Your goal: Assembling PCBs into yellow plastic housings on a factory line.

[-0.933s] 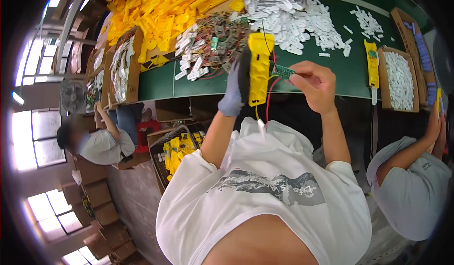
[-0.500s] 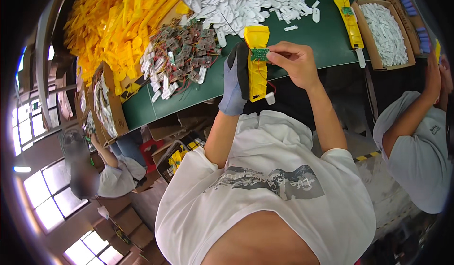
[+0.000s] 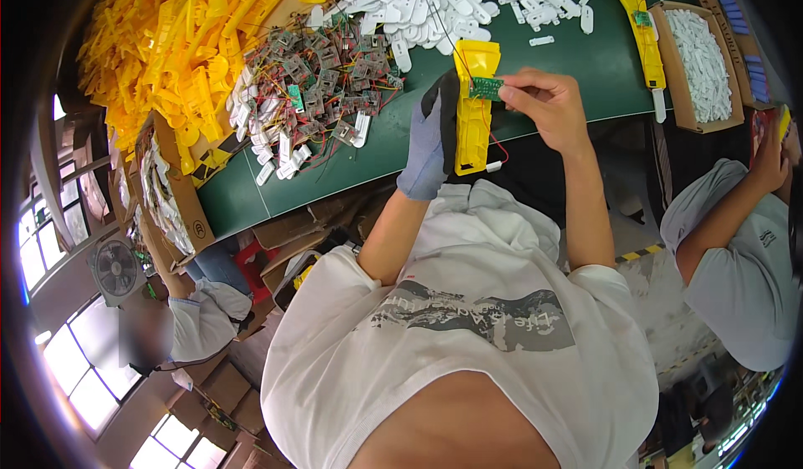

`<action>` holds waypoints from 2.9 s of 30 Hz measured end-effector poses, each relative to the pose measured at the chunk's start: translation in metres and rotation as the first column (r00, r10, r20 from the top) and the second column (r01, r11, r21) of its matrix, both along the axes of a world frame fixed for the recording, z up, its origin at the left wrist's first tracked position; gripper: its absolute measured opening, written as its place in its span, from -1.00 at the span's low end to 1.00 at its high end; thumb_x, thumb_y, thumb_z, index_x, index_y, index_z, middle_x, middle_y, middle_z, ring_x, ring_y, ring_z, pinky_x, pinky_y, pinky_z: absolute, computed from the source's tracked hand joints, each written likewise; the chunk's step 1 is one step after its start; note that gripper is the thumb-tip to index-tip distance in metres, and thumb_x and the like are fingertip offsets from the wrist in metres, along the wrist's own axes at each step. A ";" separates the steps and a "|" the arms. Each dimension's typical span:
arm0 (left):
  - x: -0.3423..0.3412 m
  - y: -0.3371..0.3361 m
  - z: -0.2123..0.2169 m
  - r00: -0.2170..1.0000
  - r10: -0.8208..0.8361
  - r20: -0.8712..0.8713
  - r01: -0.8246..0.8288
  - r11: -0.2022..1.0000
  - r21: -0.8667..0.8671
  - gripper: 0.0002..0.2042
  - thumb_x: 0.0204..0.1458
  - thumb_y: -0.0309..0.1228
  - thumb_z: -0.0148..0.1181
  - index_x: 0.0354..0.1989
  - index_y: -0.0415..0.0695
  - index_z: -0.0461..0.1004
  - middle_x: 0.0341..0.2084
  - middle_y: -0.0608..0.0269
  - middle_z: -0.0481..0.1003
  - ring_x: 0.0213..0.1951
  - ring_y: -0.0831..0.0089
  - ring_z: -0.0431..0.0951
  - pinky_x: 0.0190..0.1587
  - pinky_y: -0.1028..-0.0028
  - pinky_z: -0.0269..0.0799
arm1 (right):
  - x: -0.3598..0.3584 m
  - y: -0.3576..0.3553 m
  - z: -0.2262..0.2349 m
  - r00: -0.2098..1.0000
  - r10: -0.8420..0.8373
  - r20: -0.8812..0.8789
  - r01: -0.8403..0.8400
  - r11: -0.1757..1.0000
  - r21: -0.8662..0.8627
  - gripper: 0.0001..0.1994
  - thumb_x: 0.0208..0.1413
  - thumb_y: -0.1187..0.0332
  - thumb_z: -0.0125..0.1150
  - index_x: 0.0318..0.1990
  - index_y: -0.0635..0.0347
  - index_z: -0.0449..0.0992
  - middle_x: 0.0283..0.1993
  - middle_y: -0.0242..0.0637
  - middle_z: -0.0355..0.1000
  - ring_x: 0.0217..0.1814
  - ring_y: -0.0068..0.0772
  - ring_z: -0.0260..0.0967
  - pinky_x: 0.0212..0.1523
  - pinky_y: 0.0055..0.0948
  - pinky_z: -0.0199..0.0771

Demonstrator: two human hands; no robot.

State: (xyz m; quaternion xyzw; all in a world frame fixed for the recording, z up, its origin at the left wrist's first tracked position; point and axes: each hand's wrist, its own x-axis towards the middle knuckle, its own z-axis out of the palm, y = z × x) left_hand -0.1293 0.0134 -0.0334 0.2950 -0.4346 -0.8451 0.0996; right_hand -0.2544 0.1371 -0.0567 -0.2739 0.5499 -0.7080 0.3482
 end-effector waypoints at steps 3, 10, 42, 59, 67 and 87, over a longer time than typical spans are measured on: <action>0.001 -0.006 -0.006 0.998 -0.064 -0.011 0.064 0.997 -0.032 -0.60 0.22 -0.09 -0.21 -0.08 -0.19 0.33 -0.38 0.18 0.48 -0.42 0.42 0.56 -0.40 0.47 0.49 | 0.002 -0.003 -0.003 1.000 -0.001 0.004 0.001 1.000 0.013 -0.85 0.00 0.55 0.22 -0.24 0.41 0.53 -0.33 -0.29 0.49 -0.35 -0.61 0.41 -0.30 -0.65 0.43; 0.002 -0.009 -0.016 0.997 -0.081 -0.006 0.080 0.991 -0.106 -0.61 0.23 -0.11 -0.21 -0.04 -0.18 0.33 -0.37 0.22 0.46 -0.47 0.49 0.51 -0.41 0.50 0.46 | 0.007 -0.010 -0.007 0.998 -0.045 -0.039 0.047 0.997 0.054 -0.87 -0.01 0.59 0.22 -0.26 0.40 0.54 -0.38 -0.34 0.46 -0.36 -0.66 0.36 -0.32 -0.69 0.36; 0.011 0.005 -0.029 0.983 0.144 -0.112 -0.173 0.933 -0.317 -0.78 0.17 -0.42 -0.09 -0.09 -0.25 0.36 -0.44 0.35 0.42 -0.46 0.69 0.33 -0.44 0.59 0.27 | 0.051 -0.031 0.002 0.950 -0.312 0.015 0.308 0.944 0.114 -0.90 0.03 0.48 0.23 -0.34 0.30 0.45 -0.48 -0.50 0.37 -0.48 -0.81 0.20 -0.44 -0.76 0.23; 0.011 0.004 -0.023 0.940 0.083 -0.330 -0.083 0.996 0.013 -0.49 0.20 -0.27 -0.07 0.28 -0.04 -0.06 -0.26 0.06 0.40 -0.47 0.33 0.55 -0.47 0.41 0.52 | -0.145 0.024 -0.003 0.674 -0.006 -0.738 0.643 0.496 0.583 -0.63 -0.12 0.13 0.32 -0.35 0.33 0.54 -0.44 -0.18 0.53 -0.40 -0.32 0.50 -0.35 -0.45 0.44; 0.008 0.000 -0.015 0.946 0.031 -0.322 -0.047 0.998 -0.043 -0.51 0.21 -0.36 -0.12 0.29 0.00 -0.06 -0.23 0.13 0.34 -0.51 0.47 0.48 -0.48 0.46 0.49 | -0.094 0.028 0.008 0.626 -0.210 -0.751 0.699 0.577 0.422 -0.65 -0.03 0.37 0.25 -0.07 0.28 0.44 -0.41 -0.17 0.52 -0.47 -0.46 0.46 -0.42 -0.53 0.41; 0.001 0.007 -0.031 0.979 0.079 -0.189 -0.121 0.968 -0.222 -0.85 0.15 -0.43 -0.02 -0.16 -0.18 0.28 -0.39 0.27 0.37 -0.51 0.62 0.42 -0.53 0.58 0.38 | 0.033 0.000 -0.006 0.988 -0.154 -0.015 0.153 0.985 -0.083 -0.83 -0.10 0.70 0.19 -0.31 0.35 0.45 -0.27 -0.27 0.37 -0.32 -0.63 0.32 -0.29 -0.70 0.36</action>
